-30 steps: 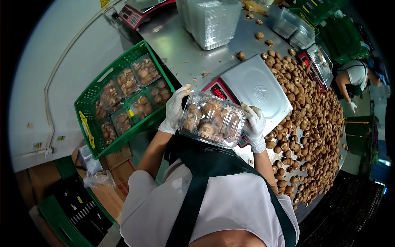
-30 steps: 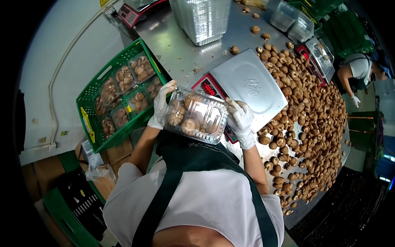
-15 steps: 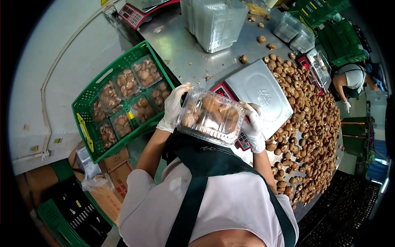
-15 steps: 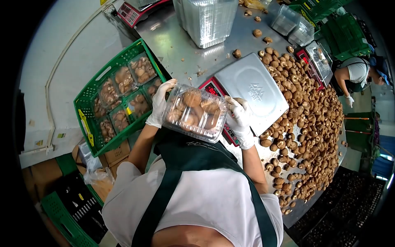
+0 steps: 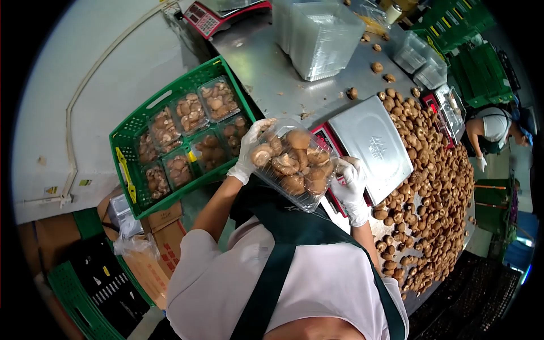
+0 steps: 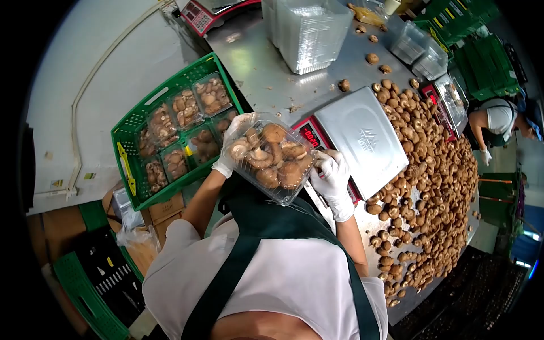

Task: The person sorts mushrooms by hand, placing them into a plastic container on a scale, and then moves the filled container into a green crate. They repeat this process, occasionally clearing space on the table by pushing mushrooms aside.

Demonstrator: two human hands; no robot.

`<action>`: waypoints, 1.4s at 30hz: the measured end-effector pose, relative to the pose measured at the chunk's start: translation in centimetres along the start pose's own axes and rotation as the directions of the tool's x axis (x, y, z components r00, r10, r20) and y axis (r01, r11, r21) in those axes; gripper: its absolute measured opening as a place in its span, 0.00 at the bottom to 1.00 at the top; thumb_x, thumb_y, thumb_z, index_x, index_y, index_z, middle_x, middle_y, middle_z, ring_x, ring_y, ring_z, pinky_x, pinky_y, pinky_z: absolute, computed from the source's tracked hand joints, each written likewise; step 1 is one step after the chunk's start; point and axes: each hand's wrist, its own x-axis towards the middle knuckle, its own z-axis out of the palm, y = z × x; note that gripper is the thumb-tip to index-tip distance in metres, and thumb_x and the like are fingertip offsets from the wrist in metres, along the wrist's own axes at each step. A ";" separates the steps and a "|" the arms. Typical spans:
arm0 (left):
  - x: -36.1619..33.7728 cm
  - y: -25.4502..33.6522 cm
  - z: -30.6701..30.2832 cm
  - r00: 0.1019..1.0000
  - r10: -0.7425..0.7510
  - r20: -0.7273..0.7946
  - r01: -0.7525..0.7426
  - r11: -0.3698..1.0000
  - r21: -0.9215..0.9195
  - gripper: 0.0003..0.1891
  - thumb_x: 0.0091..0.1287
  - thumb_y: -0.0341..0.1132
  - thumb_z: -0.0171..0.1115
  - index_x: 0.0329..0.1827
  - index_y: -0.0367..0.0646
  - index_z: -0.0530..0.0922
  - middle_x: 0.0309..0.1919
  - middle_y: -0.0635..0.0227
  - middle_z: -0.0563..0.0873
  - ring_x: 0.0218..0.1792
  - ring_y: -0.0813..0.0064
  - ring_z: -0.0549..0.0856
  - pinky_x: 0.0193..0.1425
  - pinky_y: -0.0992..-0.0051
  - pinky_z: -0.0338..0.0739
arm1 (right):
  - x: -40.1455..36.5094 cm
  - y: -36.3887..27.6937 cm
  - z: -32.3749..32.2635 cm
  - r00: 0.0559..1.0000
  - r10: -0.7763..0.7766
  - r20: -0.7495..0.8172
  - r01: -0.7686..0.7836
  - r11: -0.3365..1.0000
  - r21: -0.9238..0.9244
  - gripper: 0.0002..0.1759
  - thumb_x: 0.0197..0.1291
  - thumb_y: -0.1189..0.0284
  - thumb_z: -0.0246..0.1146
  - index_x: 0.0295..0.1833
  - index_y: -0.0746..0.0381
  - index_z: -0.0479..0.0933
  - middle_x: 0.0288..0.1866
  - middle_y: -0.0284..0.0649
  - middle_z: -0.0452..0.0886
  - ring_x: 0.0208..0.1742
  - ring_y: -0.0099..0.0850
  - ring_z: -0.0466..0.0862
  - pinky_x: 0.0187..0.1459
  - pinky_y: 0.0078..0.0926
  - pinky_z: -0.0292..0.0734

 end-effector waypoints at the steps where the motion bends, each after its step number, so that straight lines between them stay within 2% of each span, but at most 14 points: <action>1: -0.1 0.2 -0.2 0.998 -0.063 0.002 0.063 0.993 -0.095 0.29 0.53 0.37 0.67 0.57 0.37 0.69 0.54 0.64 0.76 0.55 0.73 0.75 0.62 0.74 0.68 | 0.1 -0.3 0.1 1.000 -0.006 0.009 0.006 1.000 0.004 0.15 0.31 0.83 0.65 0.27 0.59 0.70 0.36 0.34 0.81 0.38 0.36 0.79 0.35 0.31 0.75; 7: -0.9 0.4 -1.0 1.000 0.002 -0.008 -0.002 0.999 0.045 0.26 0.54 0.30 0.64 0.57 0.39 0.70 0.50 0.67 0.77 0.51 0.75 0.76 0.60 0.76 0.69 | 0.0 -1.4 0.9 1.000 0.001 0.025 -0.002 0.999 0.042 0.15 0.32 0.83 0.65 0.26 0.58 0.70 0.35 0.34 0.81 0.36 0.35 0.79 0.33 0.29 0.76; 12: -1.3 0.8 -1.4 0.995 0.100 -0.012 -0.098 0.991 0.090 0.26 0.53 0.29 0.66 0.57 0.41 0.71 0.53 0.65 0.76 0.54 0.74 0.75 0.60 0.76 0.69 | -1.2 -1.0 1.8 0.972 0.227 0.065 -0.236 0.931 0.279 0.11 0.37 0.83 0.66 0.26 0.61 0.71 0.32 0.39 0.80 0.32 0.35 0.80 0.34 0.27 0.76; 14: -1.1 0.3 -1.6 0.939 0.345 0.007 -0.306 0.823 0.478 0.26 0.52 0.26 0.67 0.56 0.42 0.70 0.58 0.62 0.73 0.59 0.71 0.72 0.61 0.74 0.68 | -2.3 -0.3 2.2 0.934 0.324 0.148 -0.355 0.882 0.311 0.10 0.39 0.83 0.66 0.27 0.62 0.72 0.31 0.39 0.80 0.31 0.34 0.80 0.35 0.26 0.76; 15: -1.2 0.6 -1.5 0.938 0.346 0.004 -0.306 0.823 0.479 0.26 0.52 0.26 0.67 0.56 0.42 0.70 0.58 0.62 0.73 0.59 0.71 0.72 0.61 0.74 0.68 | -2.4 -0.4 2.2 0.879 0.415 0.234 -0.474 0.816 0.332 0.09 0.41 0.82 0.67 0.28 0.63 0.73 0.30 0.40 0.80 0.30 0.32 0.81 0.35 0.25 0.76; 18: -2.1 1.7 -1.2 0.998 0.046 -0.047 -0.051 0.994 -0.094 0.27 0.51 0.23 0.66 0.52 0.44 0.64 0.65 0.60 0.66 0.64 0.66 0.68 0.63 0.67 0.66 | -2.0 -1.4 1.7 0.771 0.509 0.384 -0.636 0.653 0.411 0.13 0.44 0.77 0.72 0.38 0.66 0.79 0.36 0.34 0.82 0.36 0.20 0.81 0.42 0.19 0.76; 23: -2.6 2.3 -1.4 0.998 0.047 -0.038 -0.054 0.978 -0.199 0.22 0.55 0.25 0.64 0.49 0.45 0.63 0.66 0.55 0.64 0.65 0.64 0.65 0.63 0.66 0.64 | -4.4 -0.2 2.9 0.691 0.507 0.515 -0.696 0.277 0.662 0.11 0.49 0.82 0.68 0.39 0.64 0.77 0.32 0.33 0.81 0.32 0.20 0.78 0.39 0.19 0.76; 25: -2.6 2.3 -1.5 0.998 0.043 -0.039 -0.052 0.966 -0.254 0.22 0.55 0.26 0.65 0.49 0.45 0.63 0.65 0.55 0.64 0.65 0.65 0.66 0.63 0.66 0.64 | -4.3 -0.4 3.0 0.566 0.497 0.658 -0.776 0.051 0.628 0.12 0.47 0.83 0.69 0.33 0.62 0.72 0.34 0.36 0.81 0.36 0.24 0.81 0.40 0.20 0.76; 32: -3.5 3.5 -2.2 0.996 -0.075 -0.045 0.049 0.903 -0.428 0.24 0.54 0.26 0.66 0.52 0.45 0.64 0.66 0.56 0.63 0.66 0.65 0.64 0.65 0.66 0.62 | -3.9 -2.0 3.7 0.601 0.426 0.676 -0.719 -0.080 0.690 0.14 0.49 0.84 0.66 0.43 0.67 0.75 0.35 0.38 0.82 0.37 0.27 0.83 0.43 0.22 0.78; 35: -4.0 2.3 -1.4 0.985 -0.006 -0.170 -0.091 0.826 -0.557 0.30 0.57 0.28 0.63 0.63 0.46 0.61 0.66 0.59 0.62 0.64 0.66 0.66 0.65 0.65 0.64 | -2.4 -3.7 3.6 0.607 0.425 0.672 -0.654 -0.213 0.726 0.16 0.50 0.84 0.65 0.46 0.68 0.74 0.38 0.39 0.82 0.38 0.29 0.83 0.45 0.25 0.78; 36: -4.4 3.4 -0.8 0.970 -0.164 -0.179 0.008 0.758 -0.652 0.28 0.60 0.32 0.61 0.64 0.47 0.61 0.65 0.62 0.64 0.64 0.67 0.67 0.65 0.62 0.64 | -1.7 -4.5 3.8 0.571 0.460 0.680 -0.645 -0.261 0.718 0.17 0.50 0.84 0.65 0.47 0.68 0.73 0.38 0.40 0.82 0.38 0.30 0.83 0.45 0.25 0.78; 39: -6.1 3.7 0.5 0.902 -0.431 -0.008 0.207 0.448 -0.870 0.25 0.68 0.41 0.54 0.66 0.48 0.60 0.63 0.70 0.68 0.62 0.70 0.70 0.60 0.58 0.69 | -2.5 -4.8 5.9 0.615 0.464 0.637 -0.682 -0.093 0.726 0.17 0.53 0.84 0.63 0.50 0.68 0.72 0.41 0.41 0.82 0.39 0.29 0.83 0.46 0.25 0.78; 41: -7.4 1.5 1.1 0.877 -0.429 0.217 0.336 0.224 -0.915 0.24 0.69 0.47 0.51 0.65 0.49 0.62 0.61 0.71 0.72 0.61 0.70 0.71 0.59 0.59 0.70 | -2.5 -5.7 7.1 0.616 0.446 0.650 -0.742 0.051 0.668 0.14 0.54 0.84 0.63 0.47 0.65 0.73 0.41 0.37 0.82 0.40 0.22 0.81 0.43 0.19 0.76; 42: -7.6 3.4 1.2 0.864 -0.463 0.196 0.335 0.239 -0.911 0.23 0.70 0.48 0.51 0.64 0.50 0.63 0.59 0.70 0.73 0.59 0.71 0.73 0.59 0.61 0.70 | -2.2 -6.6 7.6 0.607 0.447 0.657 -0.767 0.111 0.632 0.14 0.54 0.83 0.64 0.46 0.64 0.74 0.40 0.36 0.82 0.40 0.21 0.80 0.43 0.19 0.75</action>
